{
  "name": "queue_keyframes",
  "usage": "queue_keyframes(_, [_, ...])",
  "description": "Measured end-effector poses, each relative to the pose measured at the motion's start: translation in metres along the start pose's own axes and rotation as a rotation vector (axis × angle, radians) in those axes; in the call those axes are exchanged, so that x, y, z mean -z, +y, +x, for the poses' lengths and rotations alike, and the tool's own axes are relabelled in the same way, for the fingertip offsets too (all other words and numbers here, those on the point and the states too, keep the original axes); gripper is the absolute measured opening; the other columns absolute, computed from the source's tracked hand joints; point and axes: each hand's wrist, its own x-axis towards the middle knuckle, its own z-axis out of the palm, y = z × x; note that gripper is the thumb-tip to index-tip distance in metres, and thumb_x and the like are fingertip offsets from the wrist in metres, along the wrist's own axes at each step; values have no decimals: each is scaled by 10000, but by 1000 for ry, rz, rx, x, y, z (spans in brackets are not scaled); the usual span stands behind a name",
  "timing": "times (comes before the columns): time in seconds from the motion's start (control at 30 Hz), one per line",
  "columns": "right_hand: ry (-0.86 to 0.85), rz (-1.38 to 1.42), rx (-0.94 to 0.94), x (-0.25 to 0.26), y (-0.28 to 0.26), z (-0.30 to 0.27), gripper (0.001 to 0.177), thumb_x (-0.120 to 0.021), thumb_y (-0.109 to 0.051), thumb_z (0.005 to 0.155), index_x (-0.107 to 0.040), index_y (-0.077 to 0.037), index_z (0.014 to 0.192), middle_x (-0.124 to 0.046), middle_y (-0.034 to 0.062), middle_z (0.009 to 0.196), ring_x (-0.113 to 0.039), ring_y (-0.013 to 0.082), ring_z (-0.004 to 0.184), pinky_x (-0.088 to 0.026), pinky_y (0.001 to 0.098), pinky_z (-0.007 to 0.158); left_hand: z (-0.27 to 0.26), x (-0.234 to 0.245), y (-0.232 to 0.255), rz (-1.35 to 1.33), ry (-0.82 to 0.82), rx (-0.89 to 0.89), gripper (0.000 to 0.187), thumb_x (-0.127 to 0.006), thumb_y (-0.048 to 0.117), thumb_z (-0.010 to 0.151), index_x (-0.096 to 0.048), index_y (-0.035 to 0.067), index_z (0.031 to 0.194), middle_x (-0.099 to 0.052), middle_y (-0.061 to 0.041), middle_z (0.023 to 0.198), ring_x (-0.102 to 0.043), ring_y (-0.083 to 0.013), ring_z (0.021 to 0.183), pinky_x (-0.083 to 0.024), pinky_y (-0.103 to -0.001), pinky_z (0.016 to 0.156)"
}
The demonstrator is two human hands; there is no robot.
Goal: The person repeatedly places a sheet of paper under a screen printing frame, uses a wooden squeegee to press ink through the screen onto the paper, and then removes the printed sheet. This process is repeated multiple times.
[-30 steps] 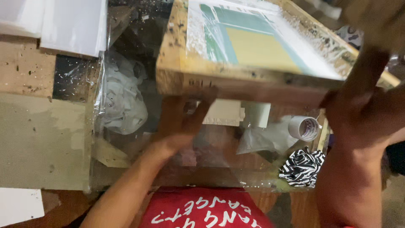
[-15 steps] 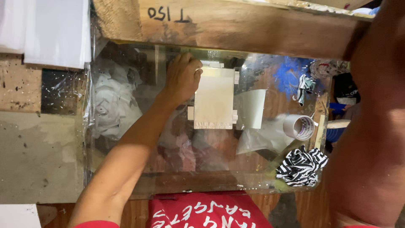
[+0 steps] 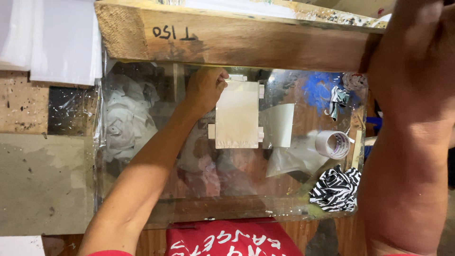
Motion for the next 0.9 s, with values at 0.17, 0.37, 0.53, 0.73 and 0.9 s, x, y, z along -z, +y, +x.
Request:
queue_keyframes(0.17, [35,99,-102,0,-12,3,507,-456,-177,1392,-742,-47,994,-766,84,907,-779,241,852,-494,450,672,1,-6,-4,65,44,-91,128,-722,97,885,-797,89,989,-808,-113,977,-740,-382,895,-531,-521,753])
queue_keyframes(0.37, [62,187,-33,-5,0,-4,435,-537,-21,1434,-524,-4,999,-586,126,932,-583,273,880,-402,498,798,-1,-15,-14,103,94,-197,73,-628,67,861,-692,100,870,-757,-105,910,-679,-392,863,-485,-539,724])
queue_keyframes(0.53, [48,217,-63,3,-14,-2,525,-570,25,1437,-348,-23,964,-380,115,895,-389,268,867,-311,513,816,-13,-6,11,313,173,-306,61,-672,50,869,-667,110,865,-638,-149,826,-601,-432,743,-421,-568,590])
queue_keyframes(0.73, [67,218,-73,9,-25,-2,584,-579,91,1414,-285,-38,926,-302,91,854,-321,255,835,-273,513,784,-18,-11,7,276,162,-366,98,-710,31,871,-654,99,913,-655,-127,852,-623,-402,776,-437,-537,619])
queue_keyframes(0.9, [100,176,-18,-1,-12,-5,393,-597,77,1346,-395,18,1015,-352,148,903,-325,318,887,-335,547,828,-20,-11,13,215,121,-384,79,-621,-5,917,-685,40,923,-623,-168,836,-595,-415,771,-438,-536,656])
